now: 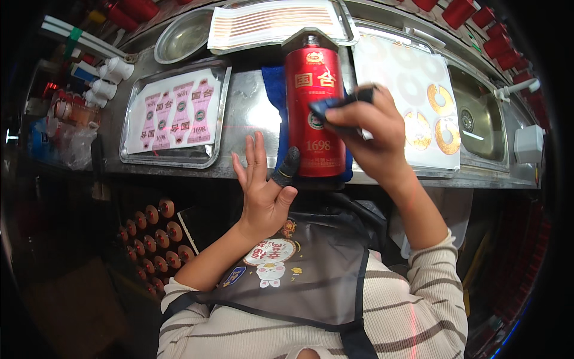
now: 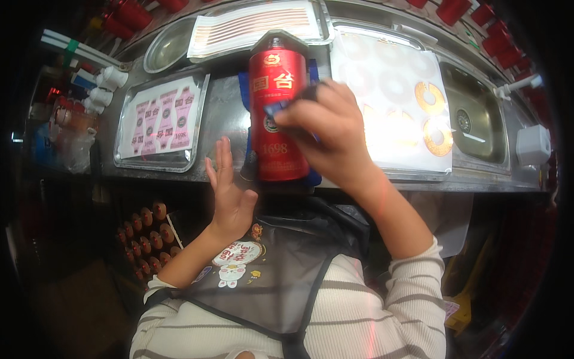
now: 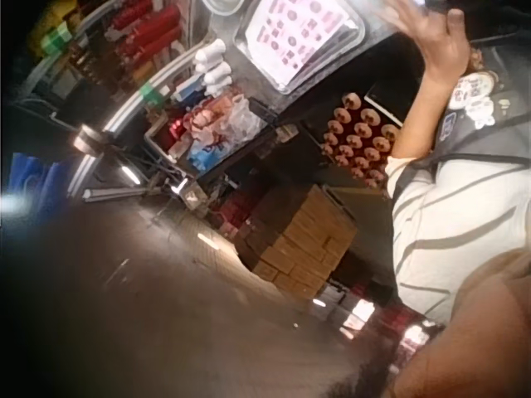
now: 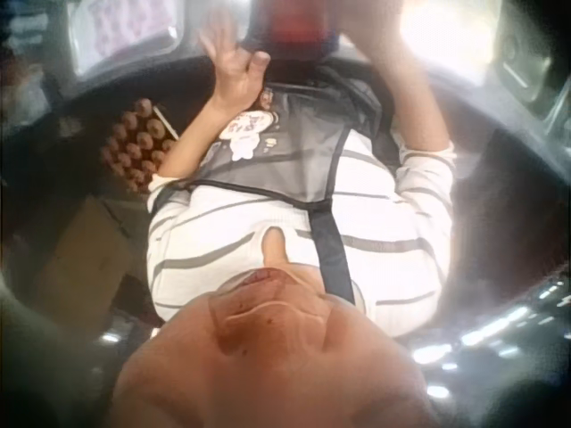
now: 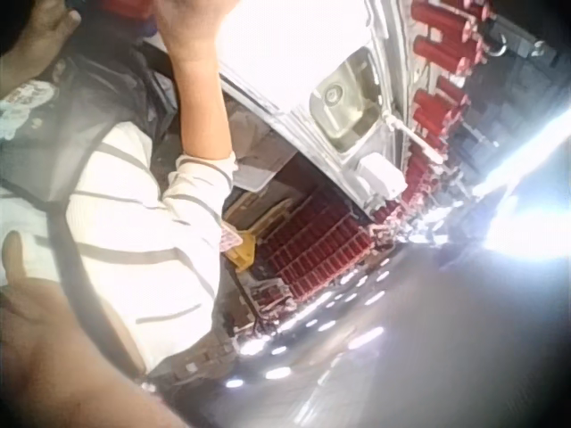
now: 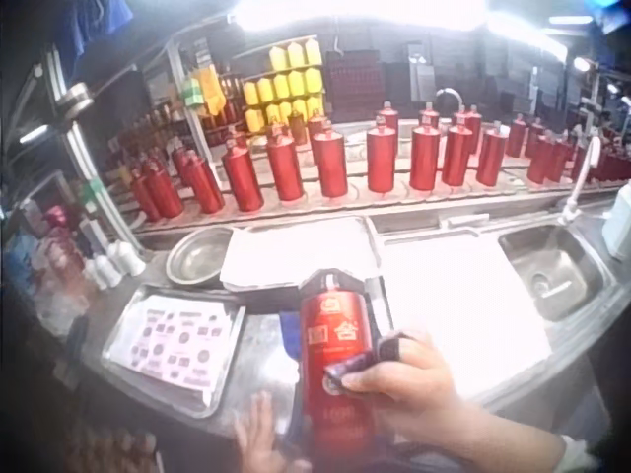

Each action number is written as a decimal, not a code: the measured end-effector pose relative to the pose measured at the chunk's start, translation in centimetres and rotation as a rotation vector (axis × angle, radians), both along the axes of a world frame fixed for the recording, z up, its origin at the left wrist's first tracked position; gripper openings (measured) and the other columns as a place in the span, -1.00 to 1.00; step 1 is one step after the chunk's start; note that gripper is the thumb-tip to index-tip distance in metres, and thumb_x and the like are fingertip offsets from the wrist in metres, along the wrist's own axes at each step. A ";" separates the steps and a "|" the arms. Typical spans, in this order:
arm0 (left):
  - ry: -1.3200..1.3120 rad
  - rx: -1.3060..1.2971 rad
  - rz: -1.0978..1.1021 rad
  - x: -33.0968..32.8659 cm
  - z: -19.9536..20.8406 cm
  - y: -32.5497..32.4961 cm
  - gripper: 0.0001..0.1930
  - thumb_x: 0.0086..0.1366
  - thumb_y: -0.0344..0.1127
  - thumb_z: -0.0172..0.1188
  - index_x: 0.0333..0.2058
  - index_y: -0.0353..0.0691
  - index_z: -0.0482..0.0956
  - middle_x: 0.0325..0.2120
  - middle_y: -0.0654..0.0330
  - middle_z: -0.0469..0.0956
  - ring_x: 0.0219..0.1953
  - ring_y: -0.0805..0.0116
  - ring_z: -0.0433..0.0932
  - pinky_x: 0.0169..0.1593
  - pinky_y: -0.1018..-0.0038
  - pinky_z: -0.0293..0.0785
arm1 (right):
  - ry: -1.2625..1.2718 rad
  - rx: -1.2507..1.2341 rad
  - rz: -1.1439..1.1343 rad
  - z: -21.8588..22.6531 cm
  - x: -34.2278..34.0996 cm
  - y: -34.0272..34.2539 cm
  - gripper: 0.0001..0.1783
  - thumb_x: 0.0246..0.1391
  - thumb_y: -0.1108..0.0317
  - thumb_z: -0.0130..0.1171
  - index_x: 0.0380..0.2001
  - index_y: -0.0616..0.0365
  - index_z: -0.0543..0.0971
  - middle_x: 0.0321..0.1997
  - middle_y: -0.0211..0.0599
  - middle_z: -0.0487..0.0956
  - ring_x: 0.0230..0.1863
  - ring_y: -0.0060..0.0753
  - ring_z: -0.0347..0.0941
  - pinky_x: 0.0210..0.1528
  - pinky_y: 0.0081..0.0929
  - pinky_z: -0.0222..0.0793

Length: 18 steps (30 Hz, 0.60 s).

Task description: The person applies round gold labels to the necks of red cylindrical bottles, then wipes the bottle bodies with a blue cloth. The person handles each bottle one at a time, places the finished bottles on a nearby rack, and repeats the process.

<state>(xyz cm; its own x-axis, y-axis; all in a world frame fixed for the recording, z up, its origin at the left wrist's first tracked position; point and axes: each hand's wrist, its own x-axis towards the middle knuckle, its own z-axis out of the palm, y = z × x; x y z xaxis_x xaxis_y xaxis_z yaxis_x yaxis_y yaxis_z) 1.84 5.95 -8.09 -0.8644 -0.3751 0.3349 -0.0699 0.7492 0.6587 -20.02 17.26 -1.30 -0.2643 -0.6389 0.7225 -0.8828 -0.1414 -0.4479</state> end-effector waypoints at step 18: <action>0.068 0.586 -0.076 -2.6 2.3 -0.9 -0.43 0.42 -0.22 0.10 0.36 -0.20 0.28 0.45 0.00 0.11 0.51 0.08 -0.02 0.45 -0.07 -0.52 | -0.898 -0.014 -0.266 -0.3 8.1 5.3 -0.79 0.08 0.42 0.39 -0.36 0.19 0.51 -0.35 -0.44 0.51 -0.29 -0.64 0.39 -0.20 -0.65 0.33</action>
<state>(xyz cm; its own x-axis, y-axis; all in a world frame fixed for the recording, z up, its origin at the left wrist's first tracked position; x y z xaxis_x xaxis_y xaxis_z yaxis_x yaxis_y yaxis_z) -0.79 5.03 -5.74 -0.8797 -0.4524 0.1467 0.0268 0.2608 0.9650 -11.89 22.56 -1.64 -0.8632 -0.4701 0.1842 -0.2112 0.0048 -0.9774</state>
